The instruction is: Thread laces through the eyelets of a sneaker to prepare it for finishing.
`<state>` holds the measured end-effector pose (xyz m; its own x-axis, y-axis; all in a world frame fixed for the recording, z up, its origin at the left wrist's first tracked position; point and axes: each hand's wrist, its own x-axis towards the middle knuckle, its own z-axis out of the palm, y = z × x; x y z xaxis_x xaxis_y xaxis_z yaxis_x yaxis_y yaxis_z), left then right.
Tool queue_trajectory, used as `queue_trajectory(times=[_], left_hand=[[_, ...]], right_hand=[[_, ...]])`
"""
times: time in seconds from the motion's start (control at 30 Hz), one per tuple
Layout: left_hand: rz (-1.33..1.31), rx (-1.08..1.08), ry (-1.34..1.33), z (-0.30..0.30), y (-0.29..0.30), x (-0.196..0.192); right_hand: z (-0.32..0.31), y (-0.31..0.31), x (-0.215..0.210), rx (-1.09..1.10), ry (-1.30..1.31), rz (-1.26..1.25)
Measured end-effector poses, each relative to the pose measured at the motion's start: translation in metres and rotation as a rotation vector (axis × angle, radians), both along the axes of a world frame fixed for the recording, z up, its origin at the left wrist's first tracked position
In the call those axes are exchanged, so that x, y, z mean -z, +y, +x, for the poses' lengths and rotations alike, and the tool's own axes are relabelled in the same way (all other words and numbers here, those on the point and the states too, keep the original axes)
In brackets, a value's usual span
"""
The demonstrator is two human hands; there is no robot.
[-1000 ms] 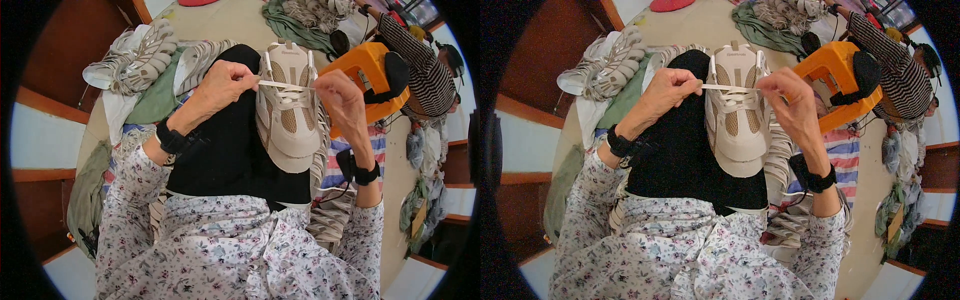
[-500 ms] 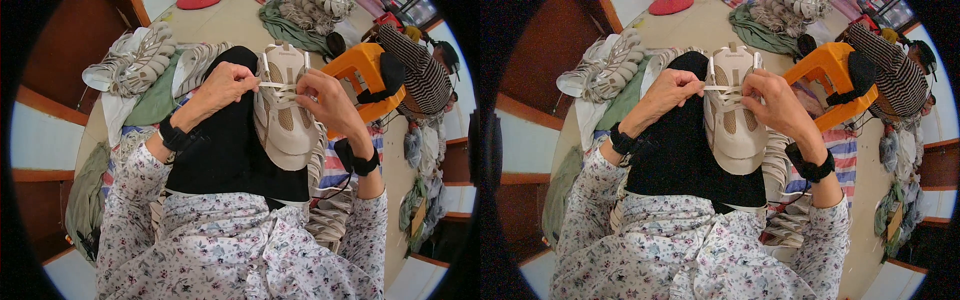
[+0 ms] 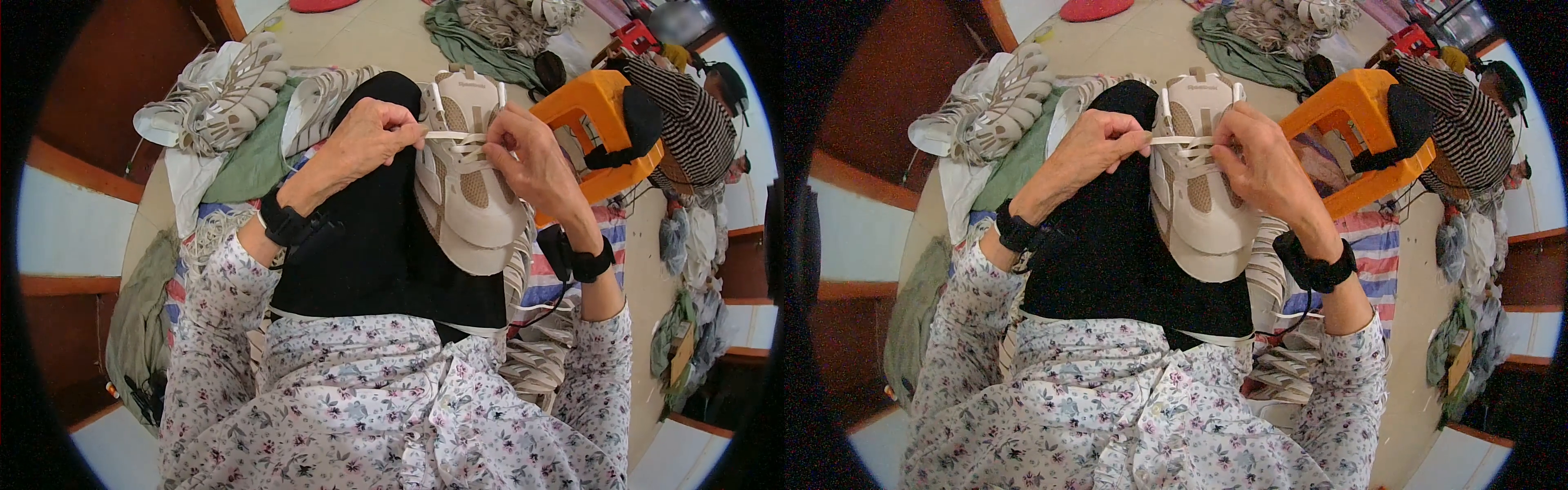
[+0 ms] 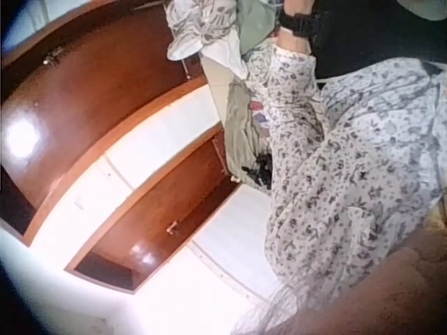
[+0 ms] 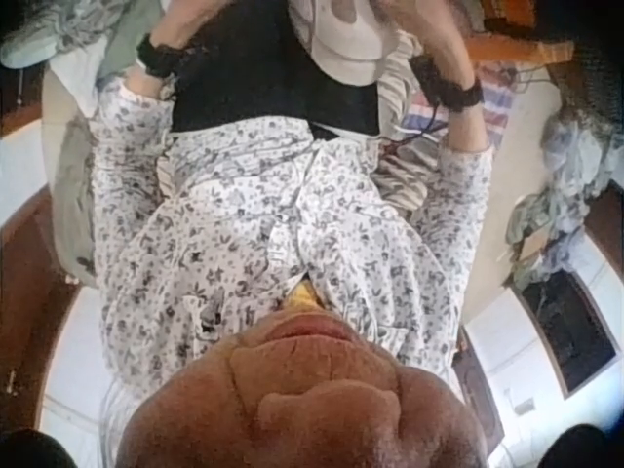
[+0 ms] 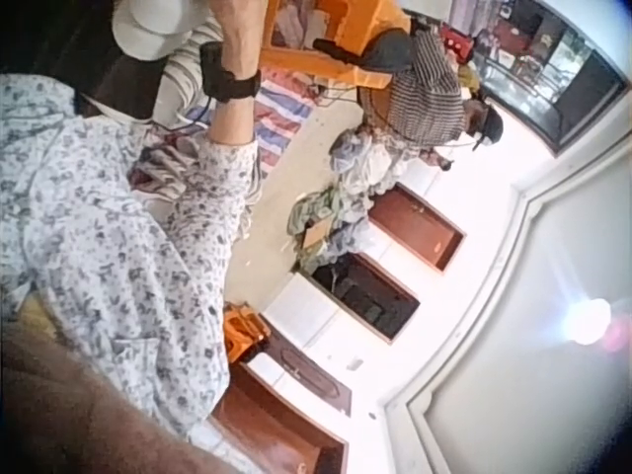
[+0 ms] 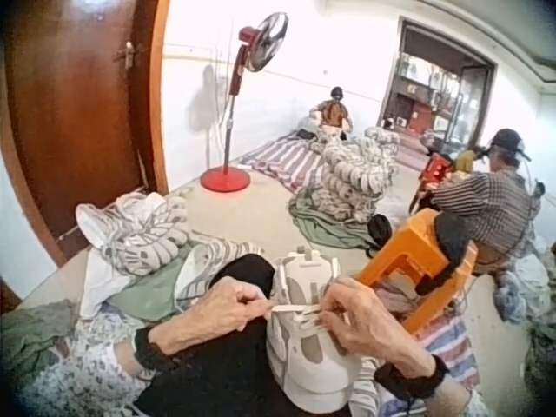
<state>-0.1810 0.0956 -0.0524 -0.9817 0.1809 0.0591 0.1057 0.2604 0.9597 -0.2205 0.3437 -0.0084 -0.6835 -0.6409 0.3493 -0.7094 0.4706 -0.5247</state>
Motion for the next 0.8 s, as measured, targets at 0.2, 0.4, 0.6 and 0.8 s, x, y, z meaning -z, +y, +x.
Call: queue_trajectory(times=[0.2,0.4,0.6,0.8], left_hand=[[-0.037,-0.044,0.061,0.002,-0.002,0.000],[-0.088,-0.074,0.122,0.009,-0.008,0.004],[-0.107,-0.139,0.150,0.021,-0.011,0.005],[-0.138,-0.200,0.145,0.031,-0.017,0.003]], right_hand=[[-0.008,0.006,0.003,0.116,-0.156,-0.003],[-0.011,0.009,0.005,0.048,-0.206,-0.029],[-0.014,0.015,0.002,0.076,-0.239,-0.086],[-0.017,0.014,0.005,0.133,-0.249,-0.042]])
